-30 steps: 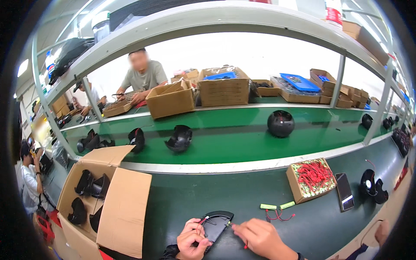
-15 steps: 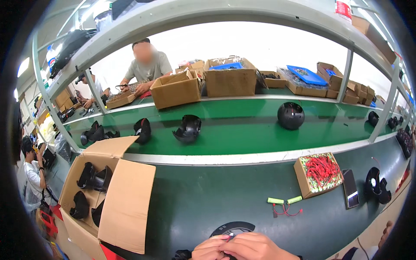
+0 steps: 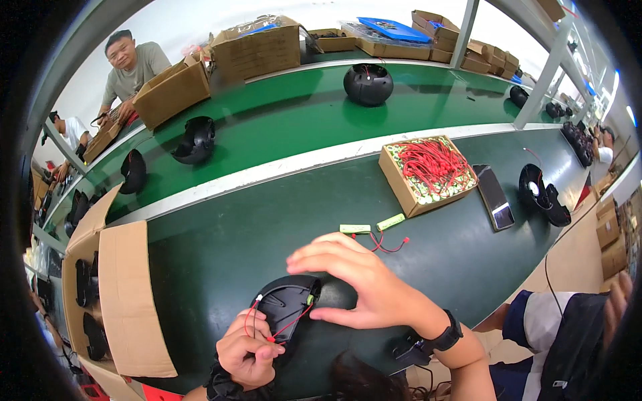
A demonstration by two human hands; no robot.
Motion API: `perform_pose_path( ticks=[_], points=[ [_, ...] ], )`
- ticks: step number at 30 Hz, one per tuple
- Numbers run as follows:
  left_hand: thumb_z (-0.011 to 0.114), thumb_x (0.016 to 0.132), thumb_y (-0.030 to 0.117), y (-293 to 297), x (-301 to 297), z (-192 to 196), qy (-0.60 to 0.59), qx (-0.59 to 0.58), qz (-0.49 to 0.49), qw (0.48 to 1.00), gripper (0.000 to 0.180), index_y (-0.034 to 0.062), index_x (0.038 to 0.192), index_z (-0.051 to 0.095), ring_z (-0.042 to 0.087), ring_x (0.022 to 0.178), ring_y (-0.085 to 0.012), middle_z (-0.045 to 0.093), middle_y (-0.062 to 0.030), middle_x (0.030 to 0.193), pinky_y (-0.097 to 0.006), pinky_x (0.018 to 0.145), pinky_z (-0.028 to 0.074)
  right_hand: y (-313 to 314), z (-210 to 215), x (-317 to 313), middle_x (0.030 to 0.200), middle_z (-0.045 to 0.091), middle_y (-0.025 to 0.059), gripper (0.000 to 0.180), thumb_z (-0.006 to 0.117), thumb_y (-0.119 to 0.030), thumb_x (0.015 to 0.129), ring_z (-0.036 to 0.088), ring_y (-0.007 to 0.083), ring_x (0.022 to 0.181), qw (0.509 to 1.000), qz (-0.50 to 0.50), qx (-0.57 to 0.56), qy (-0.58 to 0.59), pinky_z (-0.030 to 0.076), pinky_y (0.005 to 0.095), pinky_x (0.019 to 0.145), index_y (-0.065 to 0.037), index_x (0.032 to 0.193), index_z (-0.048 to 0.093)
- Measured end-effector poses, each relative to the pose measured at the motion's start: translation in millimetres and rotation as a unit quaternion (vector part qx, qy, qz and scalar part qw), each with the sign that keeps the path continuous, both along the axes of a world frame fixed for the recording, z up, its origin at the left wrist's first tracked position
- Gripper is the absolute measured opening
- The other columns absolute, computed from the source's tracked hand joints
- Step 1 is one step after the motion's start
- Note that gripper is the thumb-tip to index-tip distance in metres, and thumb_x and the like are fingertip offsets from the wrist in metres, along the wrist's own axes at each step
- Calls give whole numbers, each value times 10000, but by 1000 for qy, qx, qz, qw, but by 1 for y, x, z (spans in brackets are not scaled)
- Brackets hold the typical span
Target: Manually assembling black plastic housings by inserting rechargeable batteries and connecting internal wiring.
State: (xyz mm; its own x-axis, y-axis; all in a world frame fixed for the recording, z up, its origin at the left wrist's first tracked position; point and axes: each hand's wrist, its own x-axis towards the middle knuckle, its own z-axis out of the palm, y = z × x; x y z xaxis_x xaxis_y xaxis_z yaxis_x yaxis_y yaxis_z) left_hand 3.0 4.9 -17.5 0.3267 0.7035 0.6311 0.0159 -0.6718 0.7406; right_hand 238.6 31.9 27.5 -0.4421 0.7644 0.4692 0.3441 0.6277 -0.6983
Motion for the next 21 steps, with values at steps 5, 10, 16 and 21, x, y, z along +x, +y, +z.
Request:
perform_pose_path(
  ticks=[5,10,16,21],
  points=[
    [583,922,257,-9,9,-1,1,0,44,999,349,89,626,510,487,528,-159,610,0,544,-382,771,458,-3,-28,-4,1346,521,129,623,746,-74,730,487,305,1253,978,79,-187,44,404,383,1042,-59,1309,517],
    [574,925,284,-7,13,2,2,24,79,997,360,103,621,505,465,526,-153,603,19,536,-383,760,433,4,-36,-7,1286,575,123,513,716,-33,755,547,284,1194,976,82,-176,96,438,371,1011,-38,1246,567],
    [636,841,76,-5,9,15,-31,25,31,999,199,29,656,578,530,587,-239,531,-66,583,-406,726,480,6,-33,-10,1272,584,140,474,729,-4,744,534,275,1213,960,98,-219,143,413,384,1035,-4,1198,593],
    [674,802,52,-2,7,4,-19,40,5,999,193,25,646,564,542,640,-243,547,-70,621,-405,743,478,5,-39,-2,1255,592,141,415,725,-7,766,519,276,1227,950,110,-252,148,407,394,1032,-6,1165,611]
  ],
)
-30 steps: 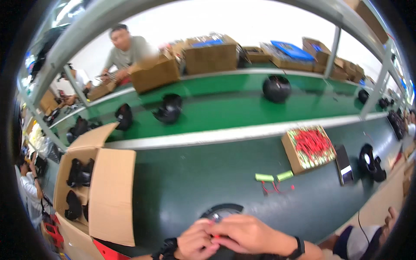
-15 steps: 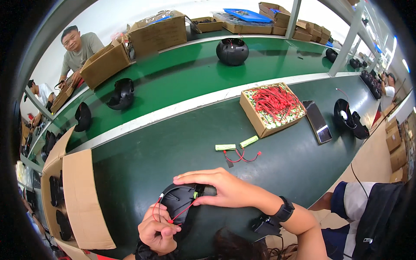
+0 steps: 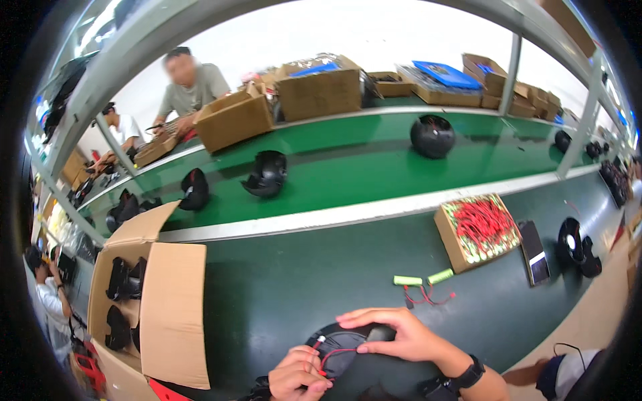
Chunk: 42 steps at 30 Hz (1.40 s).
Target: Manually assembling black plastic housings by inserting rechargeable batteries and connecting internal wiring.
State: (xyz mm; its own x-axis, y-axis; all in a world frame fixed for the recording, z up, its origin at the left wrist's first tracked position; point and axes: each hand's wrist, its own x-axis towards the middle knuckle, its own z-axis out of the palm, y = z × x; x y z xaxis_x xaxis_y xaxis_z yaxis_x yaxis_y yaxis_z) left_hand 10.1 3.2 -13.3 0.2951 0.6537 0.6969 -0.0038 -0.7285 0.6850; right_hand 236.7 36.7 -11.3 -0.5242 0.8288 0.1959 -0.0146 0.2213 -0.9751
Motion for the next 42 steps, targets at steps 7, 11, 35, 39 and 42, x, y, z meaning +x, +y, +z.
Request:
perform_pose_path(
  ticks=[7,11,35,39,42],
  points=[
    [675,779,32,-11,1,-1,6,-7,21,1000,200,34,635,536,567,715,-261,546,-71,638,-430,805,469,-14,-5,-19,1190,592,129,330,717,14,771,545,225,1162,995,-60,-51,55,428,351,993,-18,1082,611],
    [678,761,31,-14,6,-1,23,1,32,999,212,28,627,513,564,778,-309,512,-88,639,-460,820,465,-12,-7,-14,1199,571,137,322,712,45,769,520,223,1186,991,-36,-89,97,412,357,1015,-21,1064,601],
    [645,789,34,-19,4,22,63,8,15,998,174,10,652,541,545,637,-274,507,-97,627,-435,771,461,-10,-9,-20,1136,605,131,317,747,-41,767,562,241,1128,995,-6,-8,94,447,369,963,-12,1046,602],
    [644,789,42,-17,4,17,71,1,12,997,163,22,659,548,530,627,-271,512,-89,628,-424,766,445,-2,-12,-6,1223,554,137,380,728,-12,770,518,236,1192,993,47,-45,100,409,374,1024,-6,1116,571],
    [606,798,2,-15,4,22,73,9,7,997,162,24,650,543,519,652,-270,510,-89,640,-401,750,437,1,-13,-1,1288,515,132,448,703,35,759,483,228,1237,985,100,-59,127,377,365,1066,-7,1177,548]
  ],
)
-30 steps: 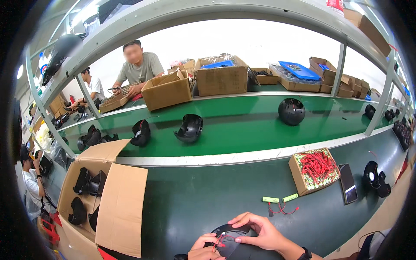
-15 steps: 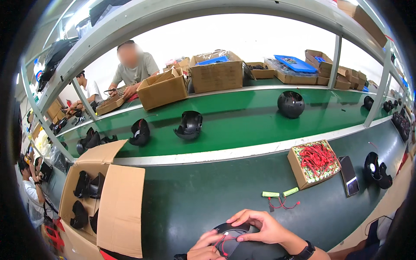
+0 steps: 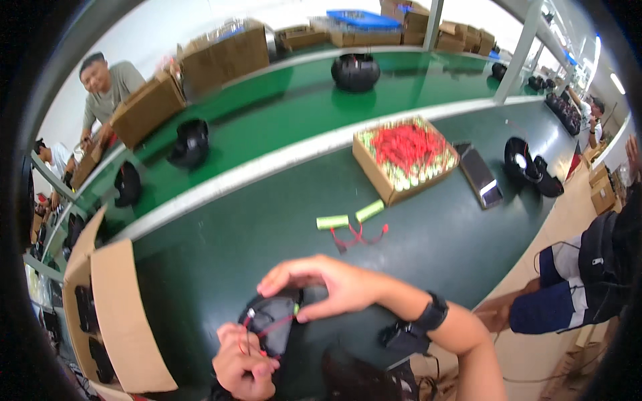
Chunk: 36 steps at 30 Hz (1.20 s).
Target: Manually assembling black plastic housings by inserting rechargeable batteries and connecting internal wiring.
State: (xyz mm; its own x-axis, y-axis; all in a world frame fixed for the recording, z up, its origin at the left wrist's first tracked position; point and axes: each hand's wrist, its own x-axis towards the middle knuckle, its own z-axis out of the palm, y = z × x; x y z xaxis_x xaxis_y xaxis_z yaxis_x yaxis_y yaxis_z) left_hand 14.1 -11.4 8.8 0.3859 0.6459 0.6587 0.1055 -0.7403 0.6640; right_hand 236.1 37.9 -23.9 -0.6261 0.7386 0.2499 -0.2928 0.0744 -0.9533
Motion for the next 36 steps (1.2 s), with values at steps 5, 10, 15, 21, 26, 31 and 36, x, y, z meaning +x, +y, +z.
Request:
perform_pose_path(
  ticks=[5,10,15,21,26,31,36],
  points=[
    [572,914,273,4,-2,-23,24,-8,41,999,335,119,630,485,468,594,-160,586,40,523,-391,753,365,4,1,3,1268,542,122,421,681,56,747,511,216,1212,999,-25,10,-41,404,355,1049,-4,1150,571],
    [685,825,190,2,-4,-26,21,-21,31,999,181,103,686,608,536,660,-176,594,31,606,-401,788,405,1,-2,3,1236,573,132,405,673,46,752,544,243,1177,996,-55,54,-52,433,366,1016,-2,1144,583],
    [692,819,163,2,-5,-23,18,-25,35,999,167,105,687,606,532,654,-177,593,35,606,-390,777,409,-4,15,-1,1184,586,158,411,654,56,720,560,294,1146,981,-96,125,-114,445,379,991,7,1119,566],
    [727,745,89,12,-14,-19,33,20,49,998,175,92,633,592,546,643,-180,570,13,619,-380,771,439,11,18,-20,1185,570,179,418,625,46,707,546,325,1158,965,-121,198,-126,441,397,983,4,1111,526],
    [592,866,96,34,-31,-11,-42,35,123,991,283,76,590,534,463,580,-171,514,-9,541,-366,734,386,86,53,-33,1341,491,119,600,752,-99,736,522,272,1202,958,51,181,-215,397,425,1035,-34,1270,485],
    [558,869,74,36,-41,-24,-118,-20,174,977,321,46,553,507,432,558,-154,491,-18,532,-364,754,383,244,23,-34,1230,545,140,537,631,-293,891,588,270,1084,933,-290,-180,-117,506,396,901,4,1290,431],
    [567,817,-61,33,-32,-9,-108,-1,119,987,192,9,646,513,481,641,-265,482,-108,658,-374,722,430,366,-25,-30,1325,499,189,614,573,-395,905,538,293,1174,869,-397,91,-281,443,397,962,29,1321,415]
  ],
)
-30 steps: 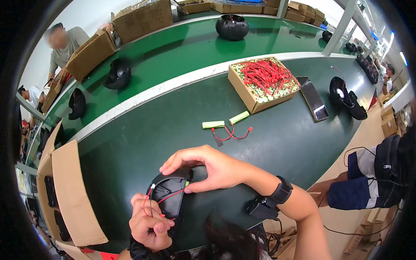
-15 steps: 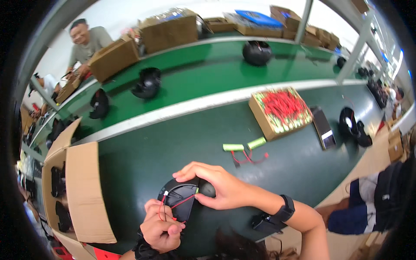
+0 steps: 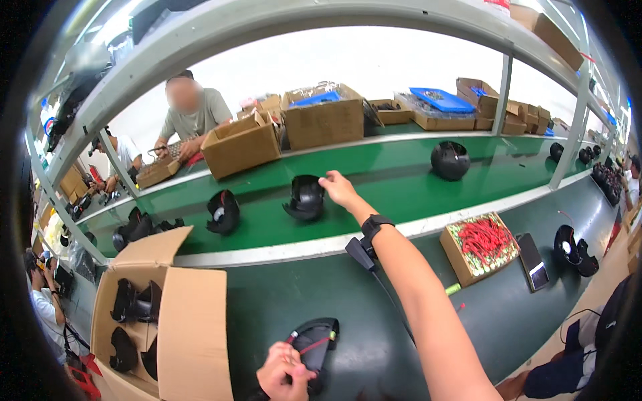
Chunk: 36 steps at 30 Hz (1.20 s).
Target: Manually assembling black plastic housings by inserting rechargeable batteries and connecting internal wiring.
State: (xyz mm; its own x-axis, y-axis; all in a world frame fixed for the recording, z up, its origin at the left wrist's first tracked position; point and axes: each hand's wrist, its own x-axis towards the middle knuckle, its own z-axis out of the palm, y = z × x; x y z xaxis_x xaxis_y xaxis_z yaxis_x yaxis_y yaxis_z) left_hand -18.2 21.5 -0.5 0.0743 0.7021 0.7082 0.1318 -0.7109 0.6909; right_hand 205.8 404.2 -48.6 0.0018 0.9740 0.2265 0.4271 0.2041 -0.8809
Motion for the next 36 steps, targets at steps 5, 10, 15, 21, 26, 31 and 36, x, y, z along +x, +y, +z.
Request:
perform_pose_path(
  ticks=[5,10,15,21,26,31,36],
  points=[
    [580,833,-25,0,-3,1,2,-2,15,1000,213,10,636,510,490,652,-263,484,-116,667,-383,725,434,8,24,-46,1186,592,240,456,655,-204,774,569,350,1115,976,-32,36,-212,450,397,946,-12,1180,576],
    [552,844,-33,1,-12,2,-20,-10,36,999,224,12,627,516,467,627,-256,474,-112,651,-364,727,416,-53,67,-46,1077,612,202,340,602,-65,712,595,345,1010,956,23,42,-288,491,417,853,-44,1049,630],
    [518,866,33,7,-4,-25,-70,-26,51,996,302,29,567,480,436,601,-164,516,-48,522,-357,786,385,-213,82,-12,1072,496,195,450,593,51,594,525,391,973,860,60,346,-370,459,436,824,-3,1025,479],
    [491,858,-4,2,-6,-24,-54,-32,51,997,274,21,586,470,423,612,-169,531,-58,540,-341,777,384,-348,65,20,1229,414,199,555,715,-117,590,446,403,1151,852,206,247,-414,417,486,951,-64,1071,444],
    [488,869,1,0,-2,-24,-25,-11,49,998,271,27,600,466,417,613,-165,524,-52,540,-328,768,380,-369,74,17,1149,406,176,668,821,-378,575,422,385,1116,905,237,167,-310,388,500,934,-76,1046,456],
    [511,864,14,-3,6,-26,-9,-1,39,999,267,27,600,475,413,606,-164,522,-48,545,-336,761,377,-361,55,-13,1185,442,186,623,774,-419,677,437,392,1131,955,104,120,-251,385,475,945,-39,1089,503],
    [617,804,-8,-5,5,-25,9,-7,30,999,202,40,626,535,492,606,-204,535,-37,571,-379,809,417,-368,43,-12,1194,546,191,500,716,-242,718,517,364,1141,979,89,66,-174,392,419,991,-19,1124,530]
  ],
)
